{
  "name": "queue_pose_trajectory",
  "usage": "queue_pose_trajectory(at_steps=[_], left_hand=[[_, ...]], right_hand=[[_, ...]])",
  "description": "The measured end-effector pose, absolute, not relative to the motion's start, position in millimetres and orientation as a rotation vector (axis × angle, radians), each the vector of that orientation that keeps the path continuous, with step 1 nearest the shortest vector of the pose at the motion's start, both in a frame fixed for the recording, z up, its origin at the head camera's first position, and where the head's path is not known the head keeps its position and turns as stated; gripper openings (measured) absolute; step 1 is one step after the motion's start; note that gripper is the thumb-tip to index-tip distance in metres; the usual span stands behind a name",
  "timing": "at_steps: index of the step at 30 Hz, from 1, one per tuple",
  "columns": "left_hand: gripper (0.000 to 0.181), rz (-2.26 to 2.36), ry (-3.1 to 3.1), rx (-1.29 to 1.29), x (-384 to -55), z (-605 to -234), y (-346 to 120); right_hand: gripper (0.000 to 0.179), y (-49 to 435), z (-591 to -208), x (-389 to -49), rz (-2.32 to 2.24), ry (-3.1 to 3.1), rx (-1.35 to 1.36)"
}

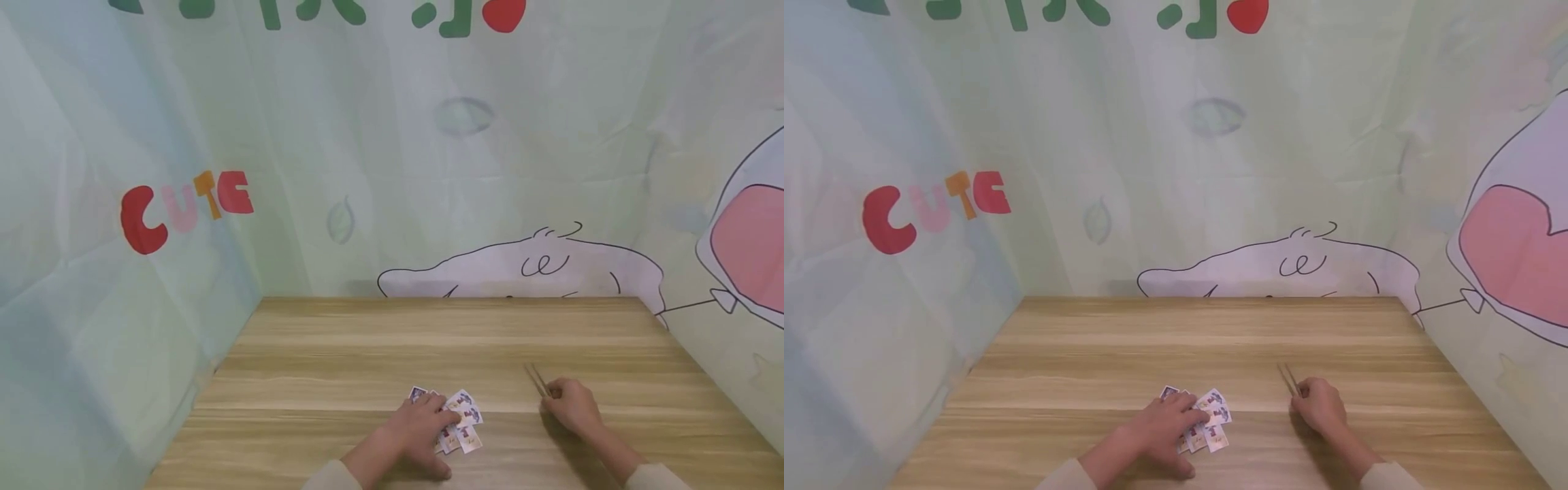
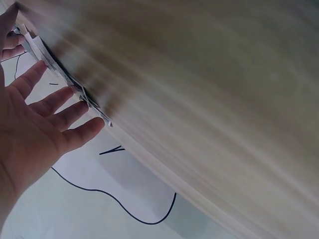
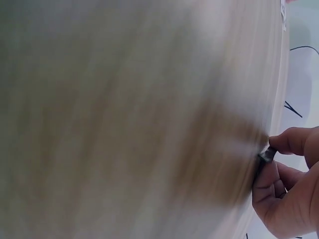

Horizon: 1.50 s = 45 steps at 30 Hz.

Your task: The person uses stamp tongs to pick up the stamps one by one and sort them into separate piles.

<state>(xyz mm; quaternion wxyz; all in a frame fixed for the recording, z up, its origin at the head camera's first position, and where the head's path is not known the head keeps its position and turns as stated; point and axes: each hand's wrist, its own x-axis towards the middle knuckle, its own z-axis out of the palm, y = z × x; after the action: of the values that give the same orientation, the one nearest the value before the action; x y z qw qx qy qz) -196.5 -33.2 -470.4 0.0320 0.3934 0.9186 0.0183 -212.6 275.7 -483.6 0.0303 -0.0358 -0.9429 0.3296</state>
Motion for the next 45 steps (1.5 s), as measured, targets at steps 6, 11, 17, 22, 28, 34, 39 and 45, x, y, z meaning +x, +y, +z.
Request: queue_pose_trajectory(at_steps=[6,11,17,22,28,34,39,45], left_hand=[[0.080,0.104,2.820,1.178,-198.3,-473.0,-35.0],[0.081,0.138,2.811,1.177,-197.7,-473.5,-36.4],[0.080,0.142,2.799,1.191,-197.4,-472.4,-35.4],[0.080,0.157,2.792,1.179,-196.4,-470.3,-35.0],[0.081,0.199,2.769,1.171,-195.4,-469.3,-34.6],[0.079,0.185,2.752,1.162,-194.8,-469.9,-34.3],[0.076,0.165,2.757,1.165,-194.4,-470.0,-33.4],[0.075,0.139,2.767,1.169,-195.1,-469.0,-33.1]], right_hand=[[0.031,275.0,-479.3,-211.5,1.000,-2.933,-0.134],[0.031,276.0,-479.0,-208.3,1.025,-2.911,-0.150],[0.029,275.3,-473.8,-202.5,1.119,-2.875,-0.127],[0.026,275.8,-469.8,-199.2,1.199,-2.853,-0.116],[0.025,277.5,-469.1,-196.6,1.183,-2.846,-0.128],[0.023,275.4,-471.0,-194.4,1.203,-2.825,-0.138],[0.021,272.4,-470.5,-191.6,1.216,-2.798,-0.121],[0.019,267.6,-469.5,-189.1,1.274,-2.771,-0.101]])
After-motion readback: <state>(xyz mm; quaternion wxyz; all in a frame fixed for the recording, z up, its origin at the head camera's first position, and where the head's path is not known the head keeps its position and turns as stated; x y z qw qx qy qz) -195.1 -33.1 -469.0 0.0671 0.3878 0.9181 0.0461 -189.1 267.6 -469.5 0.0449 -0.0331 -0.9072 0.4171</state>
